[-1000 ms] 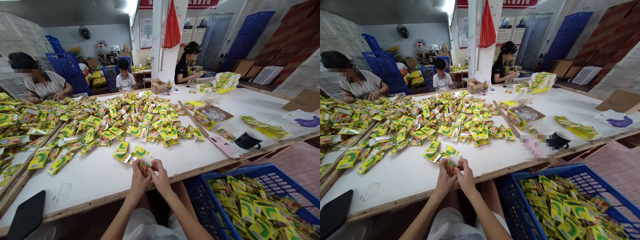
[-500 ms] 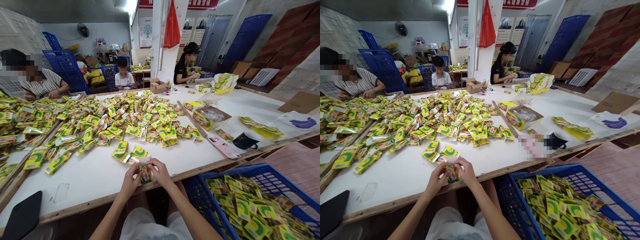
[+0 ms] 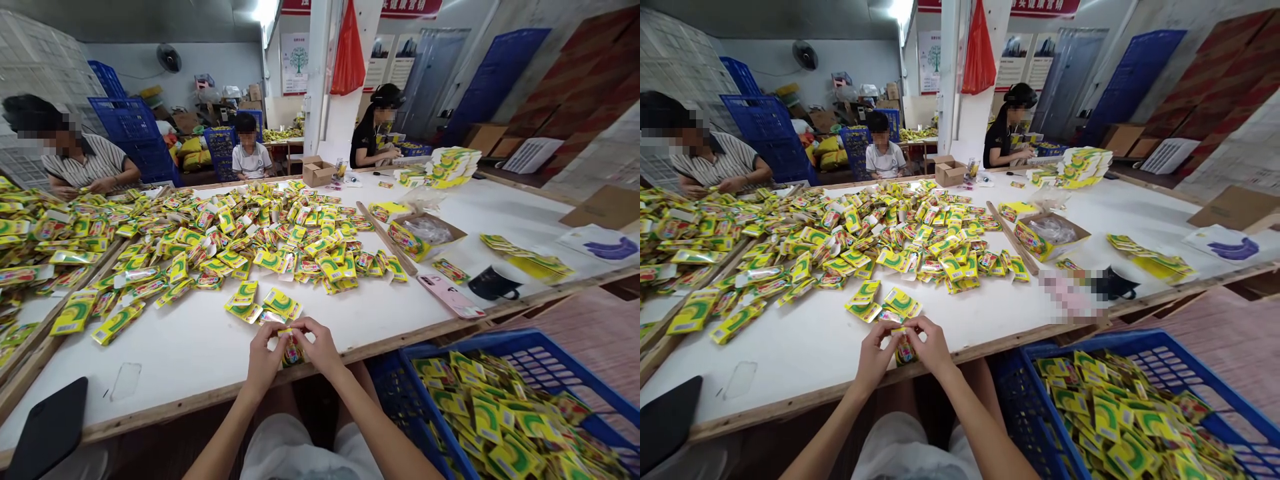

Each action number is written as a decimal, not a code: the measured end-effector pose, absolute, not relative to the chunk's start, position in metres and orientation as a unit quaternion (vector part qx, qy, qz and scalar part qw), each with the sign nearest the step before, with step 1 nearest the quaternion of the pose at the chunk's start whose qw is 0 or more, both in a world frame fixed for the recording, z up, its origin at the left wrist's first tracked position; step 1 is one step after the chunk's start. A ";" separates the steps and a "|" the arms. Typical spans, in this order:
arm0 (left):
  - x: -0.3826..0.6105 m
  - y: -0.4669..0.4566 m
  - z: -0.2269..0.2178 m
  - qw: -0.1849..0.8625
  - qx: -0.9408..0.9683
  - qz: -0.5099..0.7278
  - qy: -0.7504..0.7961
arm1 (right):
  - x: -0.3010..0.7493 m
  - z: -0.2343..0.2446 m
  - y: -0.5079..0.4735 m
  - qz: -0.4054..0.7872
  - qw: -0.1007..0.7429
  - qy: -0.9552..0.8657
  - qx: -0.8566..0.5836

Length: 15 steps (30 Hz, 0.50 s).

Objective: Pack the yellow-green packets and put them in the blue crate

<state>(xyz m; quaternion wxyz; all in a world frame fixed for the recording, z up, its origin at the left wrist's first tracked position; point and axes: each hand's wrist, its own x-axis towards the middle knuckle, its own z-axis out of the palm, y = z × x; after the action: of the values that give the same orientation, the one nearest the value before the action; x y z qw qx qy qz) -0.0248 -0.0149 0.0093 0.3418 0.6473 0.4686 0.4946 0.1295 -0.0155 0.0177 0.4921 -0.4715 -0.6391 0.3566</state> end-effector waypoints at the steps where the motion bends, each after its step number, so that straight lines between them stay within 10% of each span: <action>1: -0.024 -0.014 0.010 0.348 0.638 0.496 0.476 | 0.128 0.018 -0.013 0.353 0.486 -0.639 -0.481; 15: -0.040 -0.016 0.000 0.289 0.729 0.448 0.430 | 0.136 0.014 -0.030 0.348 0.479 -0.645 -0.483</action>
<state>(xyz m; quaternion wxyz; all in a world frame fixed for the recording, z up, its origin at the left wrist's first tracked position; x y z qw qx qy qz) -0.0403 -0.0162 -0.0004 0.2889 0.7286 0.4303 0.4478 0.1356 -0.0295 0.0136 0.4793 -0.4828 -0.6452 0.3477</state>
